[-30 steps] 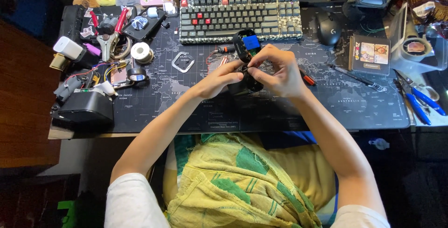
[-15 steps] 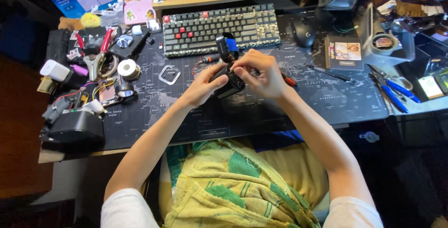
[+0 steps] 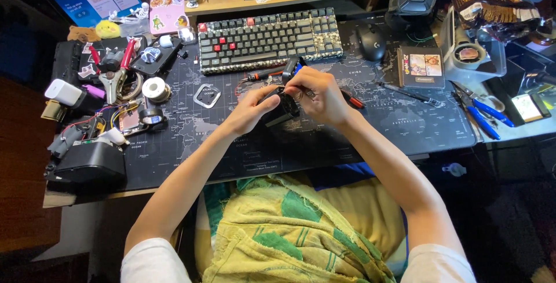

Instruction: Disassembling a small electronic device module to inspect and repair internal components using hand tools.

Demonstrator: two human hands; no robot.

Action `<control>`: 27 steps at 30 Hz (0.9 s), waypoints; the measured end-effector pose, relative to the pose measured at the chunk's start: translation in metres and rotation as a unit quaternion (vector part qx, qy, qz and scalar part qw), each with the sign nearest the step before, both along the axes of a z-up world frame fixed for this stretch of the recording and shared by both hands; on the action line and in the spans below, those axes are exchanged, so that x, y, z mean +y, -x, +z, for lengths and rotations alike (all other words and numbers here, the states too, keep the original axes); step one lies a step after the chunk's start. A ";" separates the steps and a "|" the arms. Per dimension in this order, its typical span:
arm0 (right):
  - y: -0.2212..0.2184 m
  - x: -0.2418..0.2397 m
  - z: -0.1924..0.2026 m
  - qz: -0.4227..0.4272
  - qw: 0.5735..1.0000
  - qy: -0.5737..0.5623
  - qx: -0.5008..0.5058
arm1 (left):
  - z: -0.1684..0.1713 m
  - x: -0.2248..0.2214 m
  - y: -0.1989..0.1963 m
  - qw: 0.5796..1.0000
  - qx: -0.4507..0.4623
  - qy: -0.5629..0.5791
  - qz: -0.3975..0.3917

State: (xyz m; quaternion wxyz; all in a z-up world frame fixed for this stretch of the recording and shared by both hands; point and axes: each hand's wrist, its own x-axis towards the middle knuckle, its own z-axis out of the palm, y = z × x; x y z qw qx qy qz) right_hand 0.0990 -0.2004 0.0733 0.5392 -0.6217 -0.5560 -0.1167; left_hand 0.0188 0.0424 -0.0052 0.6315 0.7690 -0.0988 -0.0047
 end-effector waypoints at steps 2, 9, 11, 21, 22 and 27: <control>-0.001 0.001 -0.004 0.005 1.000 0.000 0.009 | 0.004 -0.004 0.001 1.000 0.007 0.010 -0.003; -0.006 0.003 -0.017 0.000 1.000 0.003 0.000 | -0.093 0.004 -0.027 0.985 0.075 0.153 -0.015; -0.004 0.004 -0.015 0.001 1.000 0.001 -0.002 | -0.076 -0.003 -0.022 0.976 0.089 0.196 -0.030; -0.005 0.002 0.005 -0.008 0.999 -0.004 -0.041 | 0.016 -0.034 0.004 0.962 0.076 0.258 -0.032; -0.005 0.003 0.004 -0.007 0.999 -0.004 -0.040 | 0.022 -0.036 0.005 0.962 0.077 0.259 -0.032; -0.006 0.008 -0.008 -0.022 0.999 -0.019 -0.034 | 0.024 -0.046 0.007 0.974 0.018 0.225 -0.005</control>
